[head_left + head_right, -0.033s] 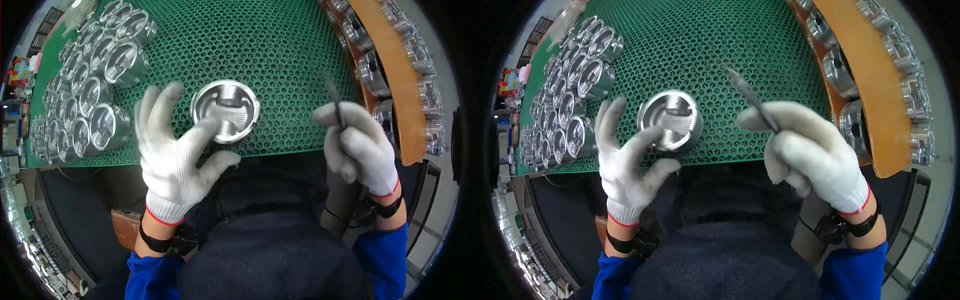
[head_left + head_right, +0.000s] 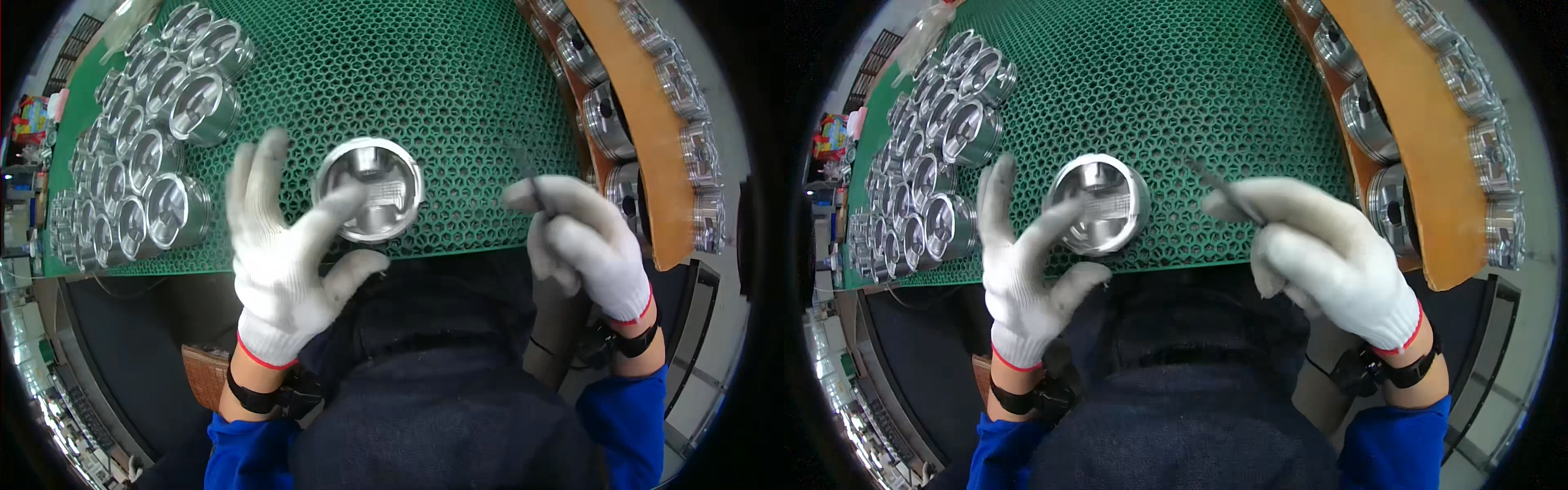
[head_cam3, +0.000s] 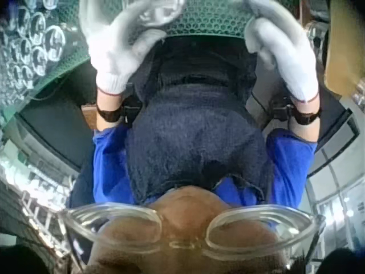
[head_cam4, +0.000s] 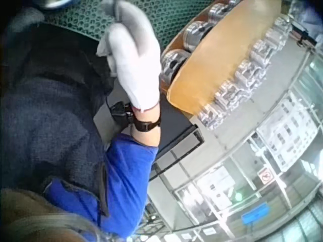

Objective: Inspecting metal pistons and using a small hand tool to clean inner grooves.

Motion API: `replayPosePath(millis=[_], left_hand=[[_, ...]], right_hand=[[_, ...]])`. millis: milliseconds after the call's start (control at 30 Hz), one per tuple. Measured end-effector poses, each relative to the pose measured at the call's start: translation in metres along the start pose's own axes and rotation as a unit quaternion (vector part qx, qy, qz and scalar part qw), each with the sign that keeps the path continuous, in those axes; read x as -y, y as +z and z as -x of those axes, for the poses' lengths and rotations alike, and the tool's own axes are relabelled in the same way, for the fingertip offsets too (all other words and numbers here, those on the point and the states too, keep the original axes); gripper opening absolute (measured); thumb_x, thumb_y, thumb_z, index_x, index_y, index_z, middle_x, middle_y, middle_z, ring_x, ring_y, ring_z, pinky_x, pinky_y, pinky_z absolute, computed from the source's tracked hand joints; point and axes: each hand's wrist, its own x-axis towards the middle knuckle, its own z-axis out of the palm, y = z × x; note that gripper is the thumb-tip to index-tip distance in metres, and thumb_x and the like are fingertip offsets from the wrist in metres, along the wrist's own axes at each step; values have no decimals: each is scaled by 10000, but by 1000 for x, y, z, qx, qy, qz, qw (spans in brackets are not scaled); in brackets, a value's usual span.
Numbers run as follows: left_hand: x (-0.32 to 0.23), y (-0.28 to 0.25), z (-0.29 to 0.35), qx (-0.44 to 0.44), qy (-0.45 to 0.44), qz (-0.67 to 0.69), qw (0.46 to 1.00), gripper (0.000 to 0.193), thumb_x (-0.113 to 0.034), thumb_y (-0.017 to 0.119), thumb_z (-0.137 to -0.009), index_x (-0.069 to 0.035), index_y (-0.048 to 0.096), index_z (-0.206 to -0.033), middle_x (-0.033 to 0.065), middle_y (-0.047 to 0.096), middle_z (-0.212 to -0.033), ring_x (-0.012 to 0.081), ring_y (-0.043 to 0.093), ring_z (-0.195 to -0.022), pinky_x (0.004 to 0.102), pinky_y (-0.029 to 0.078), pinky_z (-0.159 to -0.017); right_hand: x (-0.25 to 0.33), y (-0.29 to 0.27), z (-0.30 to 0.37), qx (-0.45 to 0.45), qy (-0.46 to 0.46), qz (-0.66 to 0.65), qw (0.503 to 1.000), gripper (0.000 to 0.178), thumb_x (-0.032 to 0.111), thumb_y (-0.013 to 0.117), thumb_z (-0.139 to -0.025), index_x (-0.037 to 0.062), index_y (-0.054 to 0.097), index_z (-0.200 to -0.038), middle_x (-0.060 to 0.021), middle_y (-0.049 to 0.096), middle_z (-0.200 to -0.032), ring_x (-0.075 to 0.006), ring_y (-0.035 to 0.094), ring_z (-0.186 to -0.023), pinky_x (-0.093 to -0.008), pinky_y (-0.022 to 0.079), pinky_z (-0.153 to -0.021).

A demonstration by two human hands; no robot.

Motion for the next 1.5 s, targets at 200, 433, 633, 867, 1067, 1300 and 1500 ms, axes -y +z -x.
replayPosePath(millis=[200,433,633,867,1067,1300,1500], left_hand=[[15,18,8,51,-33,110,992,511,-167,891,-602,-109,698,-1072,201,588,-1196,393,592,-1051,513,443,-1058],[14,22,9,47,-35,140,988,370,-197,871,-638,-93,687,-942,167,595,-1123,371,607,-1022,564,429,-1067],[8,23,7,33,-50,105,993,317,-219,866,-645,-113,707,-898,152,605,-1073,356,606,-1009,580,429,-1064],[6,20,8,60,0,52,997,233,-214,816,-697,-120,725,-890,127,634,-987,329,598,-967,569,431,-1052],[3,22,7,54,-5,52,997,258,-300,824,-715,-163,743,-918,119,613,-982,324,598,-934,606,437,-1044],[9,10,13,61,-40,109,991,706,-155,870,-622,-113,619,-1281,124,600,-1057,352,583,-1000,557,443,-1032],[-20,-22,17,217,-33,4,976,1008,-180,873,-632,32,355,-1471,181,538,-1187,391,516,-1142,549,364,-1101]], right_hand=[[-18,1,-19,-76,-240,448,858,295,112,599,-919,129,673,-1204,-133,667,-798,-291,670,-696,-372,543,-643],[-12,11,-36,-71,-245,553,793,262,139,587,-932,147,646,-1187,-113,646,-731,-292,669,-665,-388,545,-600],[-7,14,-23,37,-177,550,816,274,160,565,-955,160,612,-1226,-92,651,-690,-270,675,-606,-387,555,-533],[-16,27,-16,22,-168,526,834,284,175,587,-937,149,589,-1220,-93,650,-679,-295,670,-585,-402,561,-535],[-30,39,-27,209,140,-43,967,382,170,554,-983,82,591,-1353,-36,692,-832,-108,602,-640,-269,518,-588],[-21,20,-39,56,-4,-42,998,447,278,502,-1006,7,571,-1354,30,533,-642,-35,441,-492,-188,379,-443],[-39,7,-45,-65,-70,-166,982,458,247,451,-1008,-40,531,-1356,48,445,-580,-31,350,-423,-190,289,-392]])
